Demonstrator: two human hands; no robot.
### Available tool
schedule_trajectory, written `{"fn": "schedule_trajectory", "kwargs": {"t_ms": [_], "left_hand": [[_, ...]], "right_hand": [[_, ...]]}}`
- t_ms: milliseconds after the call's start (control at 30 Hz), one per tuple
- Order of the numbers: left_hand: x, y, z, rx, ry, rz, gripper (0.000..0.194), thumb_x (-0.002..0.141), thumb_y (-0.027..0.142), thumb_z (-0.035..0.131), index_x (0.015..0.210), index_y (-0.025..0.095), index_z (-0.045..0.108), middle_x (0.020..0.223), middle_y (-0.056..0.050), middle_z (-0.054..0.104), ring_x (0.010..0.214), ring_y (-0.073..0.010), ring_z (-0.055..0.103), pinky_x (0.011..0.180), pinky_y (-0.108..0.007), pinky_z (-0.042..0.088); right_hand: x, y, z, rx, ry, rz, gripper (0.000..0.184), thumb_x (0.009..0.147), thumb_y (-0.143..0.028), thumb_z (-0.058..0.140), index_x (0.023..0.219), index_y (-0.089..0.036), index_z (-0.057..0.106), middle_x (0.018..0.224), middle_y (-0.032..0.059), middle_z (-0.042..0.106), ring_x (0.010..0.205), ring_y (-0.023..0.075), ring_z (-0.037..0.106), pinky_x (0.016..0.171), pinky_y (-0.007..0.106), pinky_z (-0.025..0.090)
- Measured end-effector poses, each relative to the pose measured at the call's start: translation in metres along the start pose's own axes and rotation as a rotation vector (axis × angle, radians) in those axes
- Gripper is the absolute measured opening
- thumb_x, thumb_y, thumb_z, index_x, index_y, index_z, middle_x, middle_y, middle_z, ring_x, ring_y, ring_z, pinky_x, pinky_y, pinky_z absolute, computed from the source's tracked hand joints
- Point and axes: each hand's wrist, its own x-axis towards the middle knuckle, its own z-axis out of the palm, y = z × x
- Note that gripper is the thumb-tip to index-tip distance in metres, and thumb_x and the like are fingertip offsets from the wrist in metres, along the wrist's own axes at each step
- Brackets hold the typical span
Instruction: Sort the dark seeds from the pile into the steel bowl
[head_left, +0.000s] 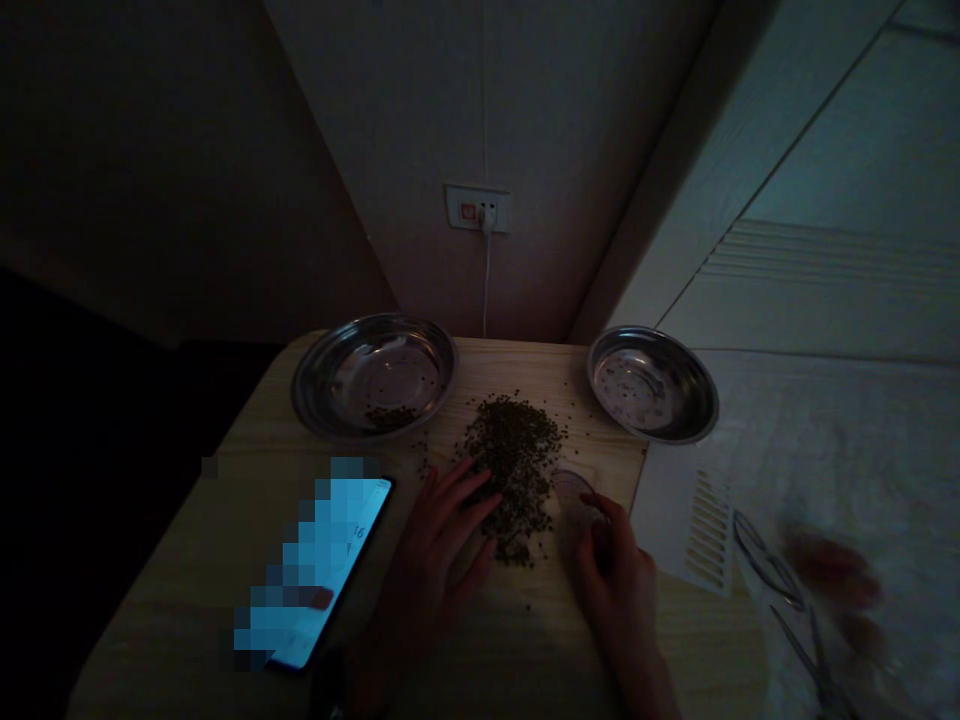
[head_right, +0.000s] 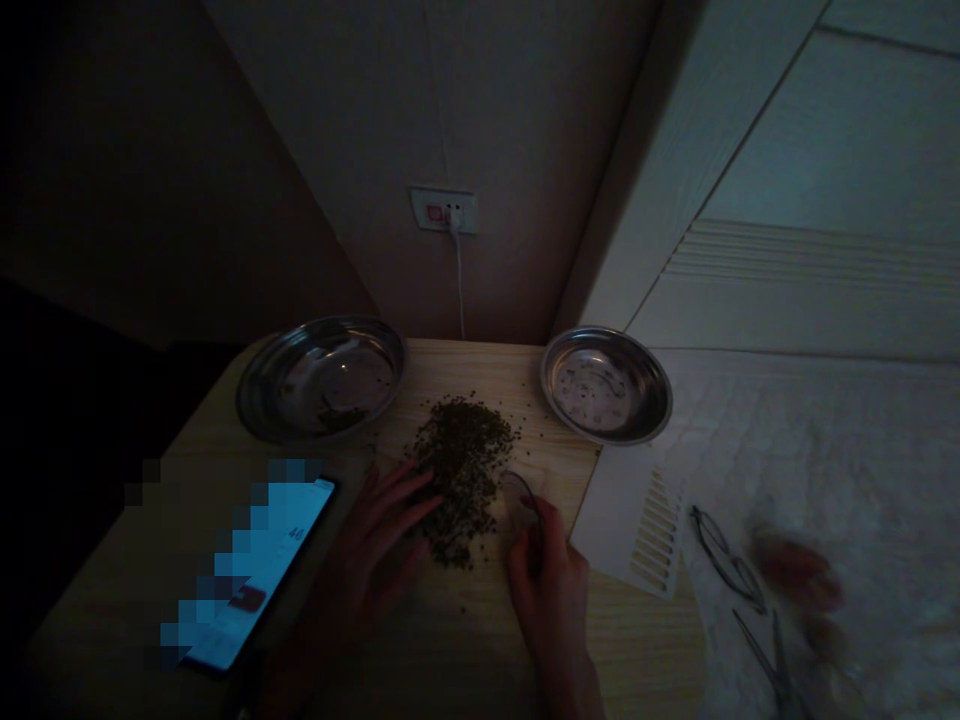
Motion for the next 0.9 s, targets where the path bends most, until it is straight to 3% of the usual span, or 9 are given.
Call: {"fn": "schedule_trajectory", "kwargs": {"t_ms": [633, 900], "left_hand": [[-0.0008, -0.0007, 0.0004, -0.048, 0.01, 0.003, 0.041, 0.088, 0.014, 0.051, 0.128, 0.024, 0.05, 0.141, -0.006, 0.044, 0.137, -0.0272, 0.032, 0.115, -0.057, 0.02], [0.0009, 0.0014, -0.0014, -0.054, 0.006, 0.0, 0.04, 0.088, 0.014, 0.051, 0.127, 0.024, 0.051, 0.139, -0.006, 0.045, 0.136, -0.027, 0.032, 0.115, -0.057, 0.022]], "right_hand": [[0.0013, -0.0021, -0.0019, 0.006, -0.003, -0.027, 0.029, 0.088, -0.026, 0.045, 0.115, -0.02, 0.053, 0.053, -0.0083, 0.049, 0.043, 0.0102, 0.048, 0.045, 0.019, 0.036], [0.0029, -0.0017, -0.0035, 0.002, 0.081, 0.034, 0.029, 0.086, -0.025, 0.046, 0.113, -0.021, 0.054, 0.054, -0.0083, 0.048, 0.044, 0.0104, 0.049, 0.046, 0.019, 0.036]]}}
